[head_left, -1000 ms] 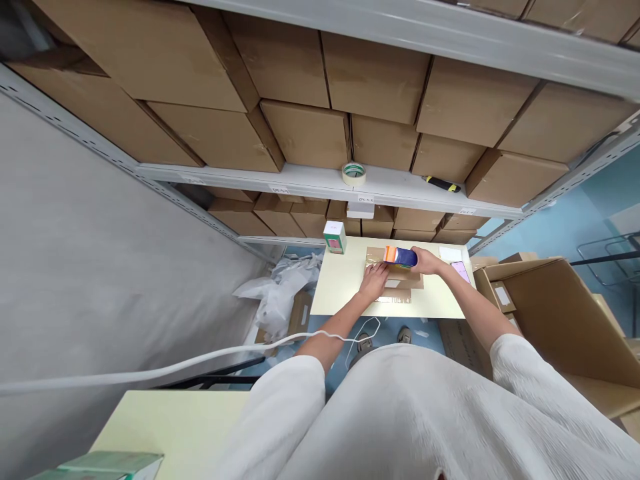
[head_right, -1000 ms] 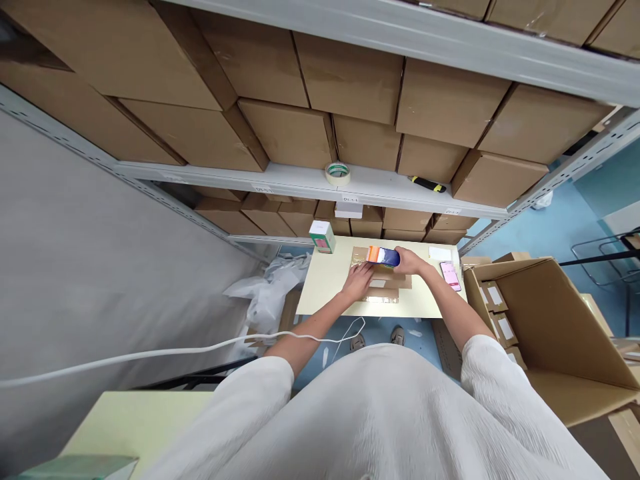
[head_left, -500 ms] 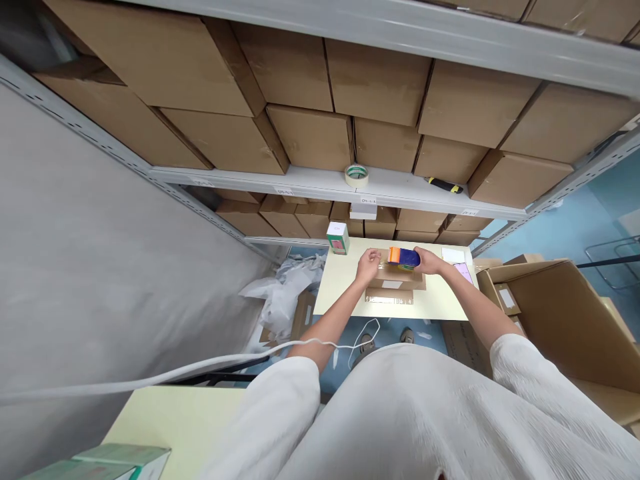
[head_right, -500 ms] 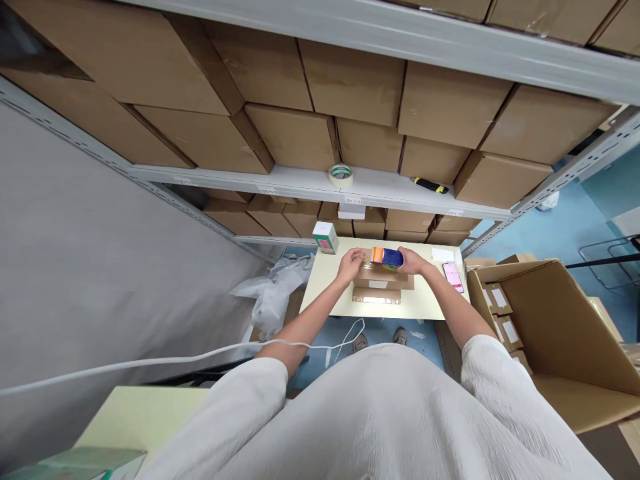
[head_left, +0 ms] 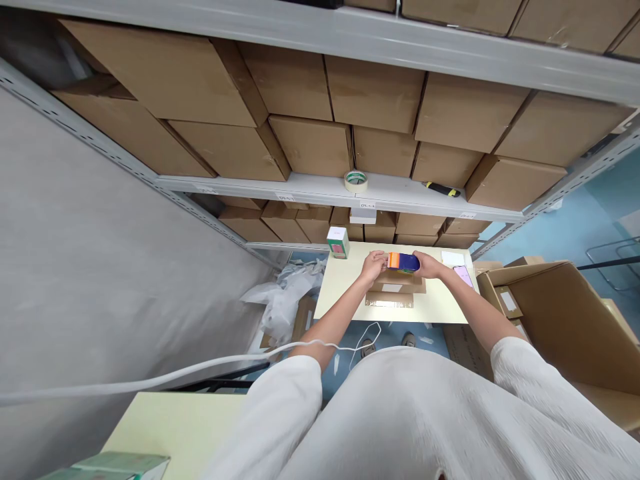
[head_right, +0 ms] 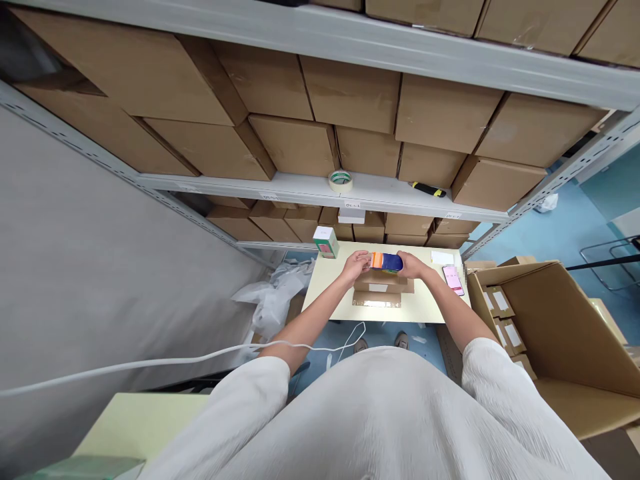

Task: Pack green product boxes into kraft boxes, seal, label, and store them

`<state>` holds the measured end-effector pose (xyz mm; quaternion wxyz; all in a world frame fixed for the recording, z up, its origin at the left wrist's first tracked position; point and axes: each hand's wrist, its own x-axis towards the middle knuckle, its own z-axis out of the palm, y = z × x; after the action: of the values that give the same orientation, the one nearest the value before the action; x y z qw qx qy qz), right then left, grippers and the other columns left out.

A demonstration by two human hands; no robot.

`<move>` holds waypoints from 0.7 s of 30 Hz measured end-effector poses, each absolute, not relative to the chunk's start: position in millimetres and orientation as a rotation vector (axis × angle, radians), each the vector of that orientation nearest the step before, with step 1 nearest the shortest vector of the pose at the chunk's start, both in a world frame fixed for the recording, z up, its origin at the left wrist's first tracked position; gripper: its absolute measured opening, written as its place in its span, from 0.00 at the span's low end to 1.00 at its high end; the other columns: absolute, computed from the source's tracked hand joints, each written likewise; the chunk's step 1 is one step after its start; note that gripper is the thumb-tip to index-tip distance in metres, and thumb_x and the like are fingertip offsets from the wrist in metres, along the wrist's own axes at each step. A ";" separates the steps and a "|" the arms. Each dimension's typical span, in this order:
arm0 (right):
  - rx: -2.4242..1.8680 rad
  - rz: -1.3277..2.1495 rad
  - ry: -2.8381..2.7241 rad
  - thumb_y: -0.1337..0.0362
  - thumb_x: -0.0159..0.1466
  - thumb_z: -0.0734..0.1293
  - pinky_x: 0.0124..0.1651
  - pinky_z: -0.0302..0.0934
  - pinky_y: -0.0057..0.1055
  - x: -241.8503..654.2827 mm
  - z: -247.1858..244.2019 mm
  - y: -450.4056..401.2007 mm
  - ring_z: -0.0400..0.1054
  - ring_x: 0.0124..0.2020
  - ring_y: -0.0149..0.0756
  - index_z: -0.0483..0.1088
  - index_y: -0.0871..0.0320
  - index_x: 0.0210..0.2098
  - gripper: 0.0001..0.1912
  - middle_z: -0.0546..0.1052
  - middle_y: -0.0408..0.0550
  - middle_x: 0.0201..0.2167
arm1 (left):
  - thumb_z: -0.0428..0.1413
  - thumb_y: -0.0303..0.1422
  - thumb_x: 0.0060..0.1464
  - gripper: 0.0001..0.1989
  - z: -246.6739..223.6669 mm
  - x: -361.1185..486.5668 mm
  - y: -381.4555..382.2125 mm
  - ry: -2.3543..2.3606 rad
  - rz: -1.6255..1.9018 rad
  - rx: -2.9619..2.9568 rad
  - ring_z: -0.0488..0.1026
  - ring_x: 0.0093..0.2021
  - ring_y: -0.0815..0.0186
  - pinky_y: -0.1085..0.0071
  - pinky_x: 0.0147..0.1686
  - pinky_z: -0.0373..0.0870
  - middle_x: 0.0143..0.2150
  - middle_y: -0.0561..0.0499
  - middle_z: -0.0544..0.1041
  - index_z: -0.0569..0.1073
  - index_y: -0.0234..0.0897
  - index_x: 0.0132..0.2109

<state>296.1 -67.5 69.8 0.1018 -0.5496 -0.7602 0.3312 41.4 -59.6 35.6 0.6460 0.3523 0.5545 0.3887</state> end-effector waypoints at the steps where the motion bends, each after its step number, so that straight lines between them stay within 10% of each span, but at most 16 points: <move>1: -1.618 0.980 -2.244 0.62 0.51 0.74 0.40 0.64 0.32 296.3 69.5 -67.3 0.71 0.37 0.41 0.64 0.53 0.42 0.21 0.77 0.47 0.40 | 0.66 0.28 0.56 0.20 36.0 40.8 -59.4 1.262 0.885 0.789 0.83 0.48 0.59 0.65 0.45 0.79 0.52 0.39 0.85 0.75 0.36 0.55; 21: -1.497 0.990 -2.066 0.58 0.53 0.73 0.47 0.66 0.35 312.1 57.7 -81.8 0.70 0.42 0.42 0.66 0.53 0.42 0.20 0.75 0.47 0.43 | 0.65 0.17 0.48 0.25 40.4 62.3 -54.0 1.363 0.841 1.067 0.84 0.41 0.56 0.61 0.43 0.79 0.41 0.44 0.86 0.79 0.35 0.54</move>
<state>312.1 -81.8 57.7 0.2009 -0.5359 -0.7395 0.3543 62.3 -54.0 40.4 0.5716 0.4550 0.5810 0.3587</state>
